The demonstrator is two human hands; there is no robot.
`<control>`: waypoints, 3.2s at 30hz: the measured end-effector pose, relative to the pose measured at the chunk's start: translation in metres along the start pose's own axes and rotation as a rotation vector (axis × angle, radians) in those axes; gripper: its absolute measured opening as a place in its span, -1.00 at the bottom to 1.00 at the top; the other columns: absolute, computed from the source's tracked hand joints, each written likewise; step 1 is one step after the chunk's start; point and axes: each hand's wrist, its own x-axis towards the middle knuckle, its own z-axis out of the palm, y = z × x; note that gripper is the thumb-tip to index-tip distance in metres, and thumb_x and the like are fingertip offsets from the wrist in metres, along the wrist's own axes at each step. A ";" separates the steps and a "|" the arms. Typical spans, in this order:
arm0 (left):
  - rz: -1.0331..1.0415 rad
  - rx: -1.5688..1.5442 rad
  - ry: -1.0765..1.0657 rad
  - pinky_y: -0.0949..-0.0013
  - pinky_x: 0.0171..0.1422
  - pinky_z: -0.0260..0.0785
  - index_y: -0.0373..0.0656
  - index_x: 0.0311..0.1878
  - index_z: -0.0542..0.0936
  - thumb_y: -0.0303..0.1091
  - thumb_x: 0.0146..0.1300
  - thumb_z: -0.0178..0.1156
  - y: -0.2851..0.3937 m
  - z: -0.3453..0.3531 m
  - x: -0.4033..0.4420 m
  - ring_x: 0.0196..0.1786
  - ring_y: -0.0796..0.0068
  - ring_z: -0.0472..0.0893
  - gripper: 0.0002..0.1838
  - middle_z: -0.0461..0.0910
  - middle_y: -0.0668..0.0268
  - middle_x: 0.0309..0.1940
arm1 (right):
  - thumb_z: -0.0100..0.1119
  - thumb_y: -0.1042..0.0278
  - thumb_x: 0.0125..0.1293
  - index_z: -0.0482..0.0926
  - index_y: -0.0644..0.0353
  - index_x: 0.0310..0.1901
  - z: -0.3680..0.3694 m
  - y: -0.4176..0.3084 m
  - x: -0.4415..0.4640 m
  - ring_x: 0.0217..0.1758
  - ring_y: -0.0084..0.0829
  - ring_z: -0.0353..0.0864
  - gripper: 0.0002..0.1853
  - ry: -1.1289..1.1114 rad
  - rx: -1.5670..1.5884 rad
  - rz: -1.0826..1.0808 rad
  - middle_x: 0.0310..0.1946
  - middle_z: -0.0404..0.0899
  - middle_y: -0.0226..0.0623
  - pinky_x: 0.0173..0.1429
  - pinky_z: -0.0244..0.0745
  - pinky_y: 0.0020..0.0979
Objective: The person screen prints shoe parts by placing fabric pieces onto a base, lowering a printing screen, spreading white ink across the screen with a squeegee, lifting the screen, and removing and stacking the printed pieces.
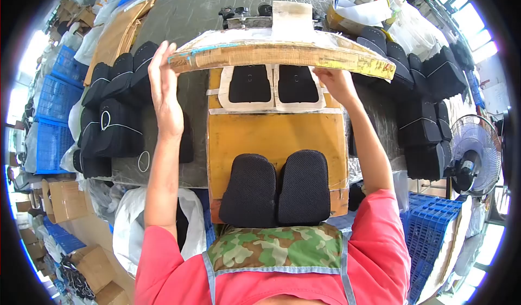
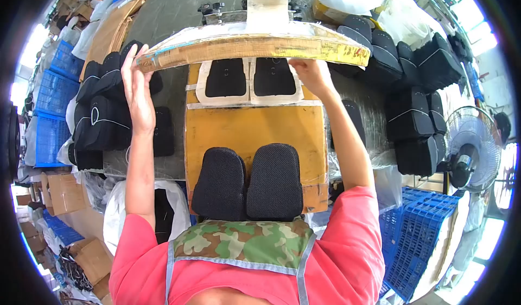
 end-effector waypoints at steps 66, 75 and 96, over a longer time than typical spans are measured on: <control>-0.115 1.295 -0.179 -0.16 0.31 0.14 -0.06 0.07 0.46 -0.43 0.12 0.19 -0.080 -0.120 -0.104 0.34 0.05 0.25 -0.60 0.32 0.17 0.20 | 0.34 0.35 0.11 0.44 0.22 0.22 -0.086 -0.115 -0.179 0.27 -0.16 0.44 -0.40 -0.071 -0.054 0.225 0.18 0.47 -0.07 0.35 0.28 -0.20; -0.531 1.342 -0.463 -0.47 0.39 -0.15 -0.01 0.42 0.20 -0.12 0.27 0.15 -0.107 -0.076 -0.084 0.54 -0.01 -0.11 -0.33 -0.02 0.10 0.48 | 0.43 0.40 -0.04 0.50 0.23 0.09 -0.048 -0.170 -0.174 0.09 -0.05 0.47 -0.42 -0.309 -0.164 -0.030 -0.02 0.49 -0.15 0.19 0.37 -0.15; -0.513 1.328 -0.452 -0.44 0.32 0.02 -0.01 0.24 0.35 -0.24 0.19 0.23 -0.096 -0.076 -0.083 0.46 0.09 0.05 -0.46 0.16 0.19 0.32 | 0.18 0.52 0.24 0.53 0.33 -0.12 -0.077 -0.149 -0.132 -0.39 -0.46 0.47 -0.82 -0.037 0.063 0.094 -0.44 0.51 -0.19 -0.26 0.37 -0.47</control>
